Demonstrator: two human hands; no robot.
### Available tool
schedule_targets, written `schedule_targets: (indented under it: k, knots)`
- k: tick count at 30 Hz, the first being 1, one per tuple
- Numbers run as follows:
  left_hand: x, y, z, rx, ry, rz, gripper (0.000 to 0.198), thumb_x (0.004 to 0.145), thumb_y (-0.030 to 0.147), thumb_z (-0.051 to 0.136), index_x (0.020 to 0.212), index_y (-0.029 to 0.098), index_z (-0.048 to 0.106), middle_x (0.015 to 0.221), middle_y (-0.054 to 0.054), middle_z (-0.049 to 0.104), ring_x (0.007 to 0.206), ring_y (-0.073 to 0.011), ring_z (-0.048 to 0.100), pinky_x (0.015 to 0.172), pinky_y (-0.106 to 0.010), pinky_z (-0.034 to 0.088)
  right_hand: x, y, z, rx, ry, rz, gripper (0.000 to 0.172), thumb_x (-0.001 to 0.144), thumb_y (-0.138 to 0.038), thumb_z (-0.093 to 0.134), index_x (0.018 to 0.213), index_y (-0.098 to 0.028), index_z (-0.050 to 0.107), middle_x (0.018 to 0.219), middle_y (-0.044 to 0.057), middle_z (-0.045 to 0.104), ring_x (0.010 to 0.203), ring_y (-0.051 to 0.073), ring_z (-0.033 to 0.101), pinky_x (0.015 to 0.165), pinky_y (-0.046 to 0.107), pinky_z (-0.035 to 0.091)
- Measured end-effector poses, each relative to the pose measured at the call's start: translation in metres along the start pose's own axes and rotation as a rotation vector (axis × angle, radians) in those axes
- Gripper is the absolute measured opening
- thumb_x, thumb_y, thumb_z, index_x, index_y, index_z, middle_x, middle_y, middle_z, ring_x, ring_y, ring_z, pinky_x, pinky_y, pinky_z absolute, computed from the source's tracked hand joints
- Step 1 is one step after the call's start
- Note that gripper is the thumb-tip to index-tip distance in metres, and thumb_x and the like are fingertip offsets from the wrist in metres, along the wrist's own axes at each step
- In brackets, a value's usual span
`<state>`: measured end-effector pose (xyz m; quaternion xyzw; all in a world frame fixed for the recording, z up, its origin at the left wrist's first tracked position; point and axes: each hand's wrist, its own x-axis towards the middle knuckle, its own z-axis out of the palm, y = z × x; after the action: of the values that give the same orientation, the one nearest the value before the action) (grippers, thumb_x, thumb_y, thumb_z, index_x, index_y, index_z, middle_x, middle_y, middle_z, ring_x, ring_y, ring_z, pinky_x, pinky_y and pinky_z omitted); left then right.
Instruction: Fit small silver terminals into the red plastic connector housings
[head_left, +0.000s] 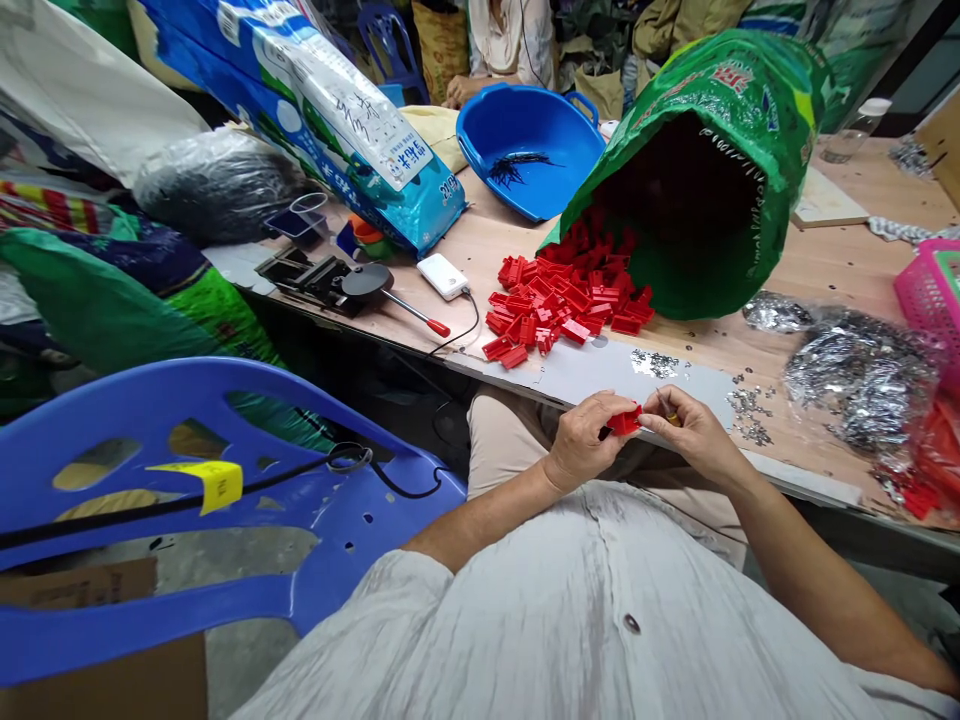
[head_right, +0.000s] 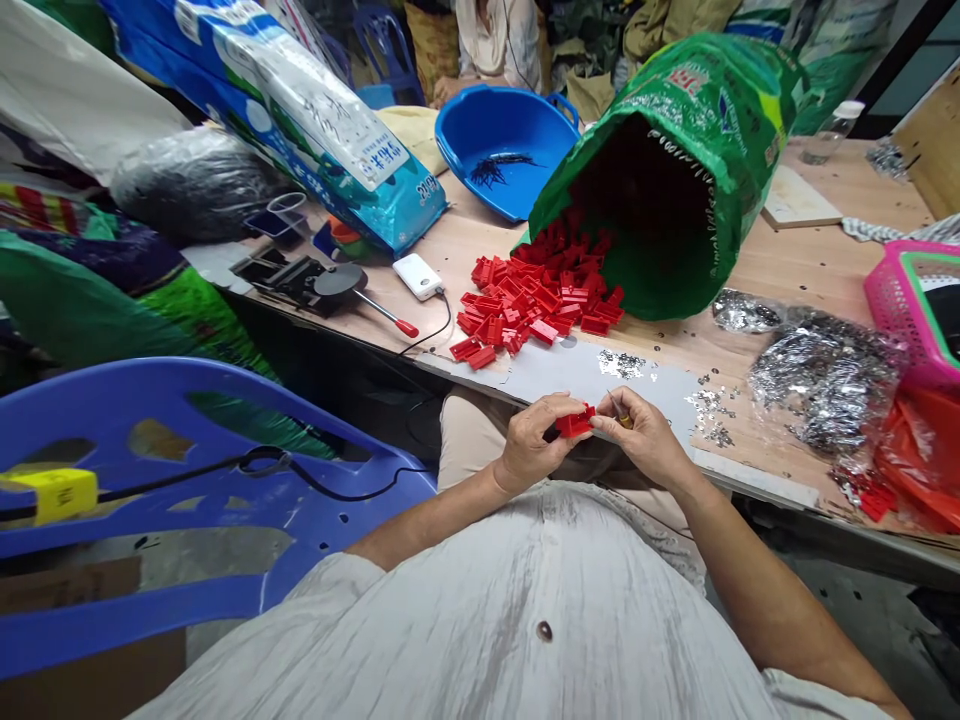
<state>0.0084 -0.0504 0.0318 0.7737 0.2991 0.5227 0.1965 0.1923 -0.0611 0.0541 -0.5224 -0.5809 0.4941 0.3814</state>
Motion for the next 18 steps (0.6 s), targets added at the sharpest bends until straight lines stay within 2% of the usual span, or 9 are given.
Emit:
schedule_targets:
  k: [2,7,11,15,18]
  knots:
    - [-0.001,0.001,0.001,-0.017,-0.026,-0.003,0.023,0.083,0.024,0.068,0.105,0.019,0.062,0.096,-0.005,0.073,0.093,-0.0164,0.069,0.098,-0.038,0.053,0.001,-0.001,0.001,0.03,-0.025,0.014,0.029,0.079,-0.046,0.069,0.081,-0.022,0.053,0.077,-0.002,0.052,0.07,0.013,0.047,0.065,0.027,0.039]
    - [-0.005,0.003,0.003,-0.033,-0.05,-0.082,0.02,0.084,0.025,0.067,0.102,0.018,0.063,0.097,-0.007,0.072,0.091,-0.0161,0.069,0.082,-0.029,0.056,0.003,0.003,0.003,0.065,-0.07,0.056,0.037,0.075,-0.051,0.07,0.077,-0.021,0.047,0.074,-0.003,0.048,0.067,0.012,0.044,0.061,0.027,0.037]
    - [-0.009,0.002,0.002,-0.074,-0.08,-0.128,0.02,0.083,0.027,0.068,0.1,0.018,0.063,0.095,-0.007,0.072,0.09,-0.0165,0.069,0.082,-0.029,0.056,0.001,0.009,0.004,0.113,-0.105,0.1,0.042,0.073,-0.053,0.072,0.081,-0.021,0.046,0.078,-0.003,0.049,0.067,0.012,0.044,0.058,0.025,0.036]
    - [-0.011,0.002,0.001,-0.117,-0.106,-0.156,0.023,0.081,0.03,0.07,0.1,0.018,0.064,0.096,-0.008,0.073,0.091,-0.0173,0.07,0.082,-0.03,0.056,-0.004,0.012,0.003,0.222,-0.197,0.21,0.046,0.073,-0.056,0.072,0.087,-0.022,0.045,0.073,-0.006,0.044,0.054,0.007,0.032,0.047,0.022,0.024]
    - [-0.012,0.002,0.002,-0.161,-0.109,-0.197,0.025,0.08,0.032,0.072,0.1,0.018,0.065,0.096,-0.008,0.073,0.091,-0.0175,0.07,0.083,-0.03,0.055,-0.007,0.016,0.0,0.304,-0.22,0.236,0.045,0.074,-0.054,0.073,0.088,-0.022,0.044,0.071,-0.008,0.041,0.052,0.006,0.026,0.046,0.022,0.019]
